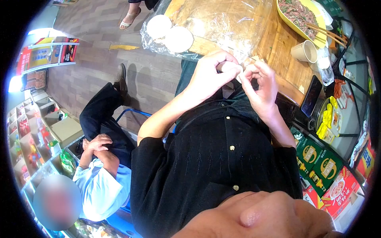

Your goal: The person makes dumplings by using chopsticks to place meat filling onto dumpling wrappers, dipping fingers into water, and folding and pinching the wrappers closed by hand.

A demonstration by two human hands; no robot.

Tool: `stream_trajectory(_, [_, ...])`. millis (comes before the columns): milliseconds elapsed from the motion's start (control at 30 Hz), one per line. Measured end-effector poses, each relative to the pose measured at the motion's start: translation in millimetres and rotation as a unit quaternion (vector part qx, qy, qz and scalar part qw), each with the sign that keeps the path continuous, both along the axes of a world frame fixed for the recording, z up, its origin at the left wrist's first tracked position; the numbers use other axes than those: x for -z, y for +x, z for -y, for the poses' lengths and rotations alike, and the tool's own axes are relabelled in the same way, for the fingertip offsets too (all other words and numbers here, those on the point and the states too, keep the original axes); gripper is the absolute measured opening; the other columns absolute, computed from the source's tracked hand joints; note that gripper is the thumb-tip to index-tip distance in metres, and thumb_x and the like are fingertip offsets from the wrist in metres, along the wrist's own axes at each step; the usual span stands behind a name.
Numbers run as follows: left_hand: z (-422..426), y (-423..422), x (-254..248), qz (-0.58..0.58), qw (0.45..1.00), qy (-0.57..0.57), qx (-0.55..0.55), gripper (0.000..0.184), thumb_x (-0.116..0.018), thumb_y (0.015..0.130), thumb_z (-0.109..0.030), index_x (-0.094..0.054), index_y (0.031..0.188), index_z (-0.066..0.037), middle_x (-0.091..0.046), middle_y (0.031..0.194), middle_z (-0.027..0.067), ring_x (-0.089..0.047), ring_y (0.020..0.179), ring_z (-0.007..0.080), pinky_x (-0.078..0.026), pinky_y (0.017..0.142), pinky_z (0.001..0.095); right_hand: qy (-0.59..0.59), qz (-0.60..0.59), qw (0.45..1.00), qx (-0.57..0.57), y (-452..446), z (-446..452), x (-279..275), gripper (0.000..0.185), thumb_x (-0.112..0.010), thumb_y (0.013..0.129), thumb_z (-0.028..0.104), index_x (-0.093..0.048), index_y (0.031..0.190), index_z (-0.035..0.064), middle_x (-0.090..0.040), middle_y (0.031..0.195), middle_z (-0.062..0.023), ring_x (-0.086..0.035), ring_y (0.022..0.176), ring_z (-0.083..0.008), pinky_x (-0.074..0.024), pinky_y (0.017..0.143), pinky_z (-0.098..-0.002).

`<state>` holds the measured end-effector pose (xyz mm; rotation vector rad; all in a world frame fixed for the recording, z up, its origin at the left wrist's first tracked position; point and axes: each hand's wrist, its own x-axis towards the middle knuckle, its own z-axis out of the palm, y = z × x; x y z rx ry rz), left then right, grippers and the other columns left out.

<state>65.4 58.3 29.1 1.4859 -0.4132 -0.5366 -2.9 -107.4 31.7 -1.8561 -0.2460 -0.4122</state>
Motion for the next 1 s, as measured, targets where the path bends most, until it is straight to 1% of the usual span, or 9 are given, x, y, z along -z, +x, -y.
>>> stream_trajectory(67, [2, 0, -4, 0.080, 0.995, 0.054, -0.014, 0.014, -0.068, 0.083, -0.009, -0.064, 0.093, 0.000, -0.063, 0.094, 0.0044, -0.059, 0.087, 0.0097, -0.048, 0.078, 0.0247, -0.022, 0.002, 1.000, -0.023, 0, 0, 0, 0.042, -0.062, 0.081, -0.013, -0.047, 0.118, -0.0019, -0.056, 0.090, -0.0064, -0.056, 0.077, -0.0091, -0.0490, 0.067, -0.0242])
stream_trajectory(133, [3, 1, -7, 0.228, 0.971, 0.058, -0.039, 0.014, -0.070, 0.079, -0.011, -0.065, 0.089, -0.002, -0.061, 0.086, 0.0087, -0.061, 0.080, 0.0202, -0.049, 0.071, 0.0327, -0.009, 0.035, 0.999, 0.011, 1, -4, 1, 0.047, -0.063, 0.081, -0.012, -0.044, 0.123, -0.0009, -0.056, 0.090, -0.0066, -0.055, 0.074, -0.0090, -0.0481, 0.065, -0.0239])
stream_trajectory(233, [2, 4, -12, 0.247, 0.968, 0.046, -0.016, 0.013, -0.069, 0.079, -0.010, -0.066, 0.089, -0.003, -0.062, 0.088, 0.0091, -0.062, 0.082, 0.0219, -0.049, 0.072, 0.0330, 0.060, 0.020, 0.998, 0.025, 2, -7, 2, 0.055, -0.063, 0.082, -0.012, -0.038, 0.129, 0.0002, -0.057, 0.093, -0.0076, -0.056, 0.076, -0.0096, -0.0480, 0.066, -0.0237])
stream_trajectory(467, [-3, -1, -14, 0.215, 0.975, 0.058, 0.008, 0.016, -0.067, 0.083, -0.009, -0.065, 0.098, -0.002, -0.063, 0.095, 0.0060, -0.061, 0.088, 0.0153, -0.048, 0.081, 0.0278, 0.021, 0.032, 0.999, 0.004, 0, 1, 4, 0.062, -0.062, 0.082, -0.014, -0.032, 0.134, 0.0011, -0.056, 0.098, -0.0097, -0.057, 0.080, -0.0116, -0.0480, 0.070, -0.0243])
stream_trajectory(533, [0, -6, -8, -0.070, 0.991, -0.112, -0.004, 0.018, -0.066, 0.086, -0.009, -0.064, 0.102, -0.001, -0.063, 0.095, 0.0036, -0.059, 0.087, 0.0110, -0.048, 0.080, 0.0259, 0.043, 0.035, 0.998, 0.020, -1, 2, 4, 0.064, -0.061, 0.081, -0.015, -0.031, 0.135, 0.0021, -0.056, 0.097, -0.0090, -0.057, 0.080, -0.0120, -0.0483, 0.071, -0.0250])
stream_trajectory(767, [10, -10, 2, -0.152, 0.971, -0.184, -0.012, 0.015, -0.067, 0.086, -0.005, -0.062, 0.100, -0.002, -0.063, 0.094, 0.0021, -0.057, 0.083, 0.0079, -0.047, 0.077, 0.0228, 0.089, 0.039, 0.995, 0.026, -2, 2, -1, 0.060, -0.062, 0.081, -0.014, -0.033, 0.132, 0.0021, -0.056, 0.094, -0.0073, -0.057, 0.080, -0.0113, -0.0474, 0.069, -0.0246])
stream_trajectory(867, [14, -13, 2, -0.091, 0.982, -0.153, -0.064, 0.013, -0.067, 0.084, -0.002, -0.062, 0.096, -0.002, -0.061, 0.093, 0.0027, -0.057, 0.081, 0.0089, -0.047, 0.074, 0.0220, 0.065, -0.007, 0.998, -0.001, -4, 3, -6, 0.056, -0.062, 0.082, -0.013, -0.036, 0.129, 0.0013, -0.055, 0.095, -0.0076, -0.056, 0.079, -0.0103, -0.0466, 0.068, -0.0241])
stream_trajectory(933, [15, -13, 6, 0.121, 0.987, -0.046, -0.100, 0.013, -0.068, 0.082, 0.000, -0.062, 0.094, -0.002, -0.059, 0.094, 0.0041, -0.057, 0.082, 0.0098, -0.047, 0.071, 0.0218, 0.037, 0.023, 0.999, -0.032, -4, 1, -8, 0.052, -0.061, 0.082, -0.011, -0.038, 0.128, 0.0005, -0.055, 0.096, -0.0075, -0.055, 0.078, -0.0095, -0.0464, 0.068, -0.0235])
stream_trajectory(1000, [14, -13, 4, 0.133, 0.986, -0.043, -0.096, 0.013, -0.068, 0.082, 0.002, -0.062, 0.093, -0.001, -0.058, 0.095, 0.0049, -0.057, 0.083, 0.0102, -0.047, 0.071, 0.0216, 0.017, 0.032, 0.999, -0.010, -4, 1, -5, 0.053, -0.061, 0.083, -0.011, -0.037, 0.129, 0.0004, -0.055, 0.097, -0.0079, -0.055, 0.078, -0.0095, -0.0463, 0.068, -0.0233])
